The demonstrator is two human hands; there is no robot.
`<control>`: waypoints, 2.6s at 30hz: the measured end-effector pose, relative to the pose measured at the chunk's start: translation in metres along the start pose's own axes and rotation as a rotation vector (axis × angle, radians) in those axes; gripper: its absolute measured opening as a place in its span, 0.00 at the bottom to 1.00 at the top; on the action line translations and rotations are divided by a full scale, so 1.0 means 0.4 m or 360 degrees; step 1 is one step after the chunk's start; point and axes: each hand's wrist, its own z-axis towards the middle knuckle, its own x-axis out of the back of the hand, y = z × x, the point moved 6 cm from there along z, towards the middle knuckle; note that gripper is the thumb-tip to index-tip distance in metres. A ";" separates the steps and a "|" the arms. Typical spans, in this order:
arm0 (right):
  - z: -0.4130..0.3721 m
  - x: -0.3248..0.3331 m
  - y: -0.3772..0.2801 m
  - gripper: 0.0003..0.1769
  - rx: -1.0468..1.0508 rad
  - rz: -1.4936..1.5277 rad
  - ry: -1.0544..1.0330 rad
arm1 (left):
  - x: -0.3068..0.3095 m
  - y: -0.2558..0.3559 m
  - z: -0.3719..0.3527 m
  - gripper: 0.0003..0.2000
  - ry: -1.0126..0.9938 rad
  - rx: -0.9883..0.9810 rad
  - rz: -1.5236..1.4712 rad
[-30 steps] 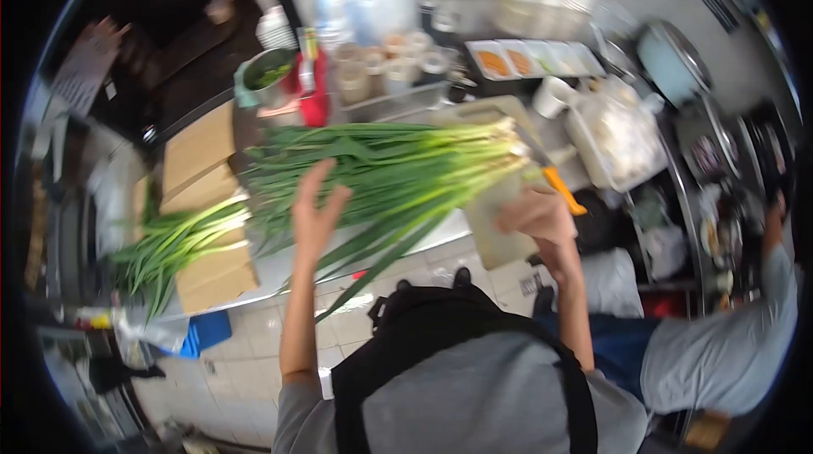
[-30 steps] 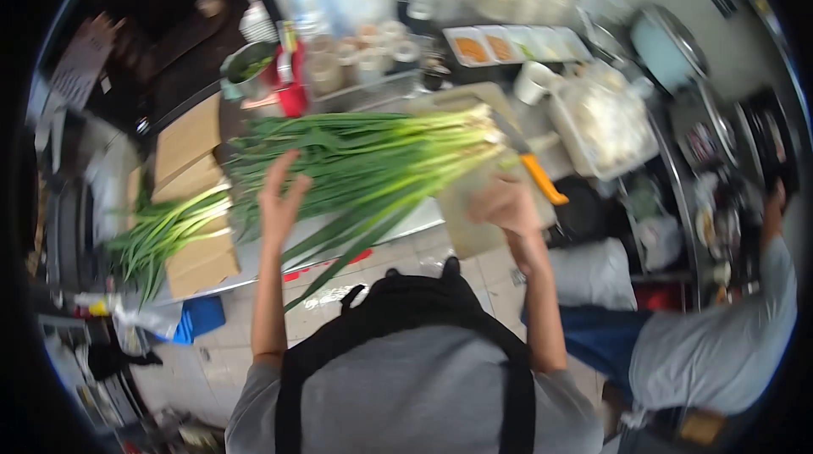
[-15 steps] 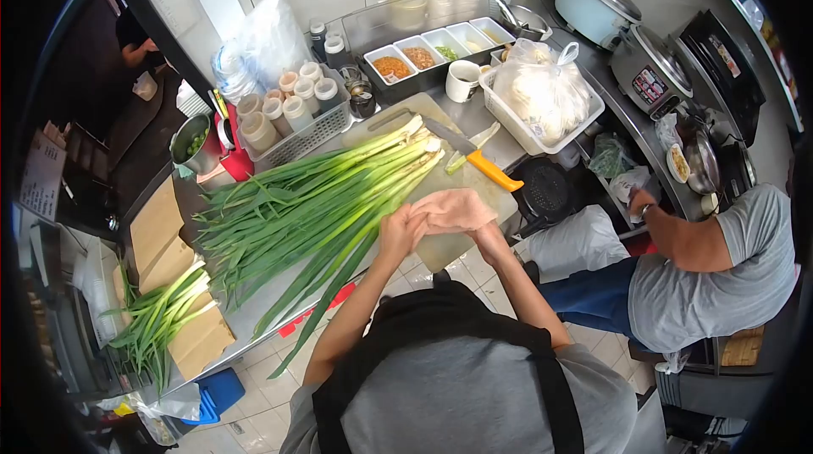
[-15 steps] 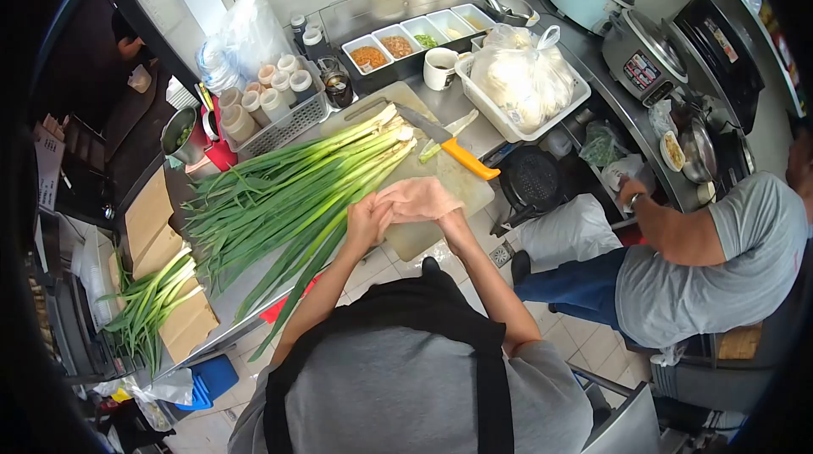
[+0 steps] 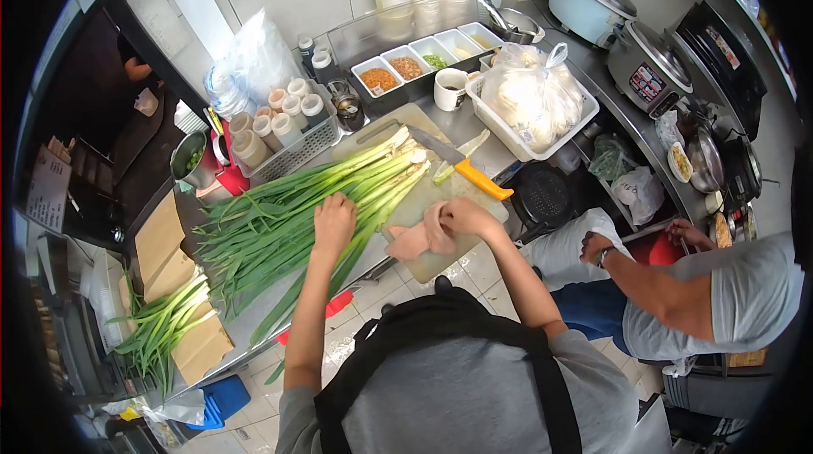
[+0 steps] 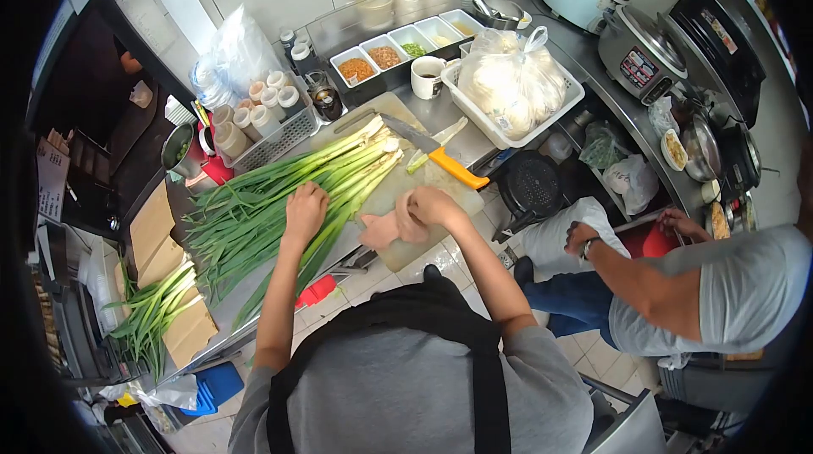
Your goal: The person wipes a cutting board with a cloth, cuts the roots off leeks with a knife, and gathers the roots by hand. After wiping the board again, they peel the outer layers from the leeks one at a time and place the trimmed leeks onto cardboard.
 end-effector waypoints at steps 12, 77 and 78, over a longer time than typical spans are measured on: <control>-0.012 0.075 -0.141 0.07 0.0366 0.0454 0.0949 | 0.067 -0.032 0.037 0.13 -0.0378 0.0282 -0.0711; 0.088 -0.005 0.028 0.05 -0.0127 0.2650 0.0591 | 0.151 0.082 -0.077 0.10 0.0285 -0.0129 -0.0040; 0.090 -0.006 0.028 0.04 -0.0101 0.2669 0.0563 | 0.152 0.084 -0.077 0.10 0.0284 -0.0143 -0.0032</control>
